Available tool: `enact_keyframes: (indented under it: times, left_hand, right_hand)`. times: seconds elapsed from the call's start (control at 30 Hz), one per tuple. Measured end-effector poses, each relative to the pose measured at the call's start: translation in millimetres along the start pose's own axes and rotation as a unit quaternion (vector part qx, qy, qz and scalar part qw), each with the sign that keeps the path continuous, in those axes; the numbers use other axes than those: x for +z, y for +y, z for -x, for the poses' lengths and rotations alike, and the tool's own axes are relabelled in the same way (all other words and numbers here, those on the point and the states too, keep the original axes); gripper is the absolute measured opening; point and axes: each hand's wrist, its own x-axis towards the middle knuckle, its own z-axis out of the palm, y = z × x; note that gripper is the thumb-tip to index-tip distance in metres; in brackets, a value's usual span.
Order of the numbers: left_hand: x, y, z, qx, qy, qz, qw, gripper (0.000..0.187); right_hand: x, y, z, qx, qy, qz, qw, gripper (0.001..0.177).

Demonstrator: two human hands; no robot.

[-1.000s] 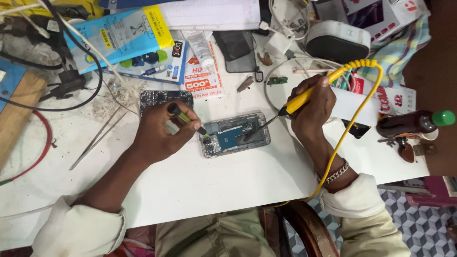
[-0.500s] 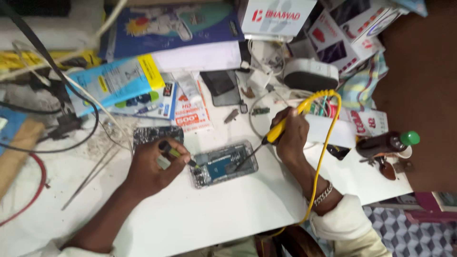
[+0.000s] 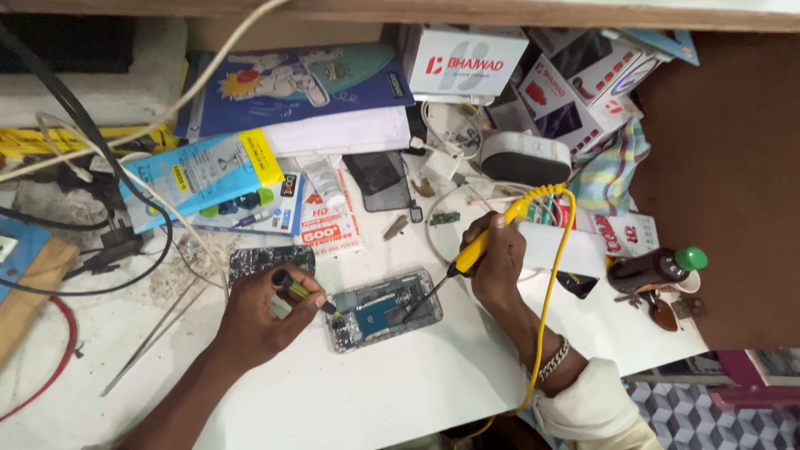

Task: The person uses a soldering iron and a screwdriver to work on a disassembled mobile phone circuit board. They repeatedly apply heat to various points on the board while using the screwdriver to manipulate components. The person also briefly handles a small black component separately before returning to the main board.

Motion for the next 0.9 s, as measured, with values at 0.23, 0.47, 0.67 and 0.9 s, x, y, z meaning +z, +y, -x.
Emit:
enact_keyframes:
  times: [0.23,0.47,0.67,0.9]
  left_hand:
    - [0.3,-3.3,-1.2,0.032,0.014,0.011,0.999,0.015]
    - [9.2,-37.3,-2.2,0.024,0.021,0.22,0.975,0.021]
    - [-1.2,-58.0,-6.0,0.028,0.035,0.47,0.881,0.021]
    - [-1.5,-47.4,-9.2,0.004,0.097,0.497,0.862,0.021]
  right_hand:
    - [14.1,-15.3,-6.4,0.145,0.06,-0.124,0.98,0.052]
    - [8.9,-26.9,-13.1,0.164,0.093,-0.239,0.952,0.051]
    - [1.0,-25.9,-17.0,0.186,0.094,-0.287,0.935,0.054]
    - [1.4,-34.4,-18.1,0.164,0.097,-0.268,0.944,0.055]
